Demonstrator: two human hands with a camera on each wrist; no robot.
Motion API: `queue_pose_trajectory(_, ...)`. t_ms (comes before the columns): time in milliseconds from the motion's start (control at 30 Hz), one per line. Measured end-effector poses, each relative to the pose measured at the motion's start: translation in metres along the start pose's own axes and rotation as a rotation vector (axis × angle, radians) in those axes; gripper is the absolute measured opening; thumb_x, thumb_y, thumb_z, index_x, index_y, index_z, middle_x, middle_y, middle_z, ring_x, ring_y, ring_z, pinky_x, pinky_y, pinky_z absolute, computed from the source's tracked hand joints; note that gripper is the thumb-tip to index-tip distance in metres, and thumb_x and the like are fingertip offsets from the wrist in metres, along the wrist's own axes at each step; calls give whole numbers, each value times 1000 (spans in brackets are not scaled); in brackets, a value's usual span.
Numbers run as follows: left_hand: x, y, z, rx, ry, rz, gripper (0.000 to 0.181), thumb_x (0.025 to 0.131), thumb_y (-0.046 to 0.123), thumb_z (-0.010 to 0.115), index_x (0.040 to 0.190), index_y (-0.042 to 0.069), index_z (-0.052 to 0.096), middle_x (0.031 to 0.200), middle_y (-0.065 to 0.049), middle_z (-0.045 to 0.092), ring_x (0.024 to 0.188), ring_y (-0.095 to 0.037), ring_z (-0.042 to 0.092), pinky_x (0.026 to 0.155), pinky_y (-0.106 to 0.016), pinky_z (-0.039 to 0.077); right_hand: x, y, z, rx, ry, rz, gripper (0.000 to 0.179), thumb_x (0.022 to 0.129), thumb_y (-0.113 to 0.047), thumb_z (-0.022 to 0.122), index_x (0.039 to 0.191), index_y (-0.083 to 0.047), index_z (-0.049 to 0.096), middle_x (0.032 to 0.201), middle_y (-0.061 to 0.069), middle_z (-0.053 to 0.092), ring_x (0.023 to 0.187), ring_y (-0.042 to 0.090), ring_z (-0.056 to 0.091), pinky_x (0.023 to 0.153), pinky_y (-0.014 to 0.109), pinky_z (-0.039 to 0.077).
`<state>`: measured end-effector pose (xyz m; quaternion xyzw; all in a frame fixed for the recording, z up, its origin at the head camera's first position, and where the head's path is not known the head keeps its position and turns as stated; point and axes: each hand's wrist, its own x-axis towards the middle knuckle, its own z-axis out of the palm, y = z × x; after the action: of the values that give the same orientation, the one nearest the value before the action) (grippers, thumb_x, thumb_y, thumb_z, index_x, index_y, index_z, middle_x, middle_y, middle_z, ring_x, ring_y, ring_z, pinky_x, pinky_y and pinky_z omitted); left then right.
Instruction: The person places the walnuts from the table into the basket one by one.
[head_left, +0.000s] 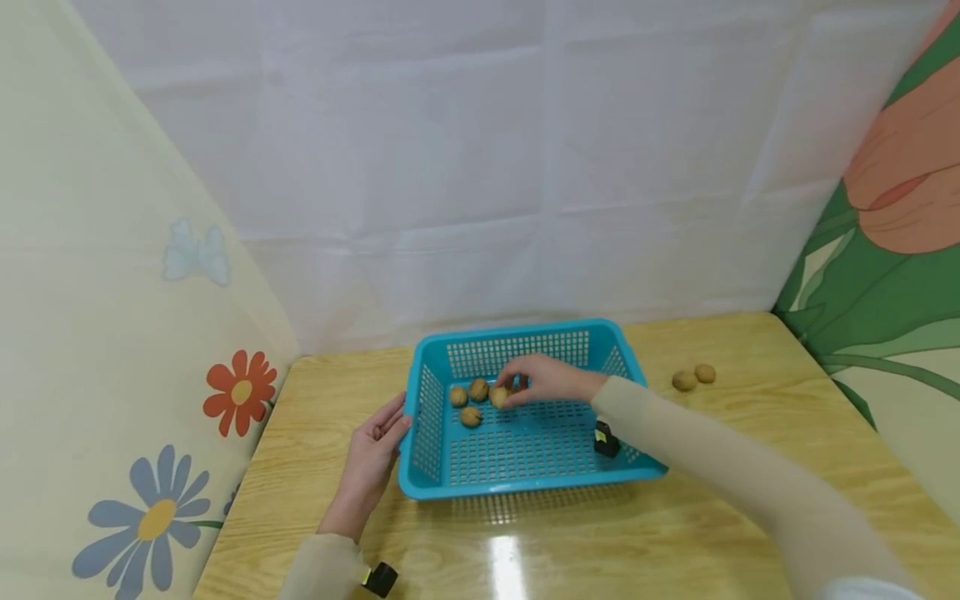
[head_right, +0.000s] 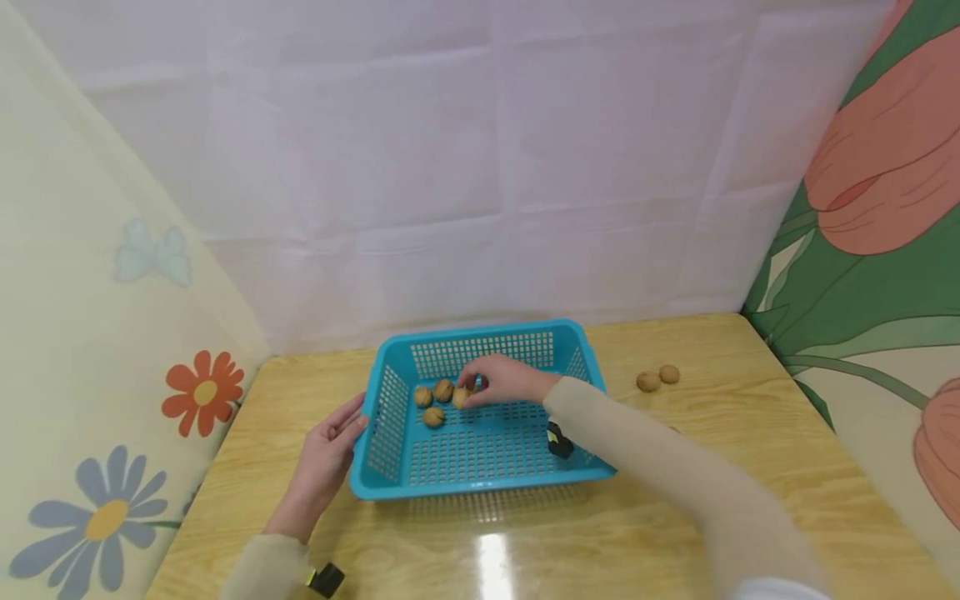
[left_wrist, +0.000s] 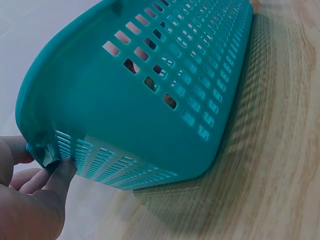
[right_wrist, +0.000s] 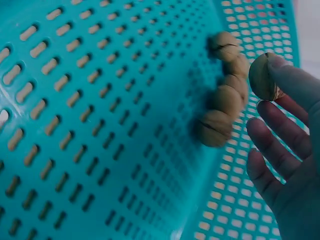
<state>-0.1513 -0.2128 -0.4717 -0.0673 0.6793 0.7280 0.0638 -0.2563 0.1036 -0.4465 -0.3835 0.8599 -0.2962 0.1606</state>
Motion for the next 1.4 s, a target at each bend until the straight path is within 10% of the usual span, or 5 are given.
queue_pose_trajectory(700, -1, 1, 2, 16, 5, -8, 51, 108, 14, 58, 156, 6, 45, 156, -18, 51, 113, 0, 67, 96, -25, 58, 24, -6, 29, -205, -49, -22, 35, 96, -26, 77, 128, -12, 73, 127, 2, 73, 118, 19, 67, 103, 39, 55)
queue_pose_trajectory(1400, 0, 0, 1, 4, 8, -3, 51, 108, 14, 59, 156, 5, 46, 155, -18, 51, 113, 0, 67, 96, -24, 57, -28, -17, -34, -53, 1, 16, 36, 102, -26, 70, 136, -12, 69, 129, 5, 72, 106, 16, 67, 89, 35, 58)
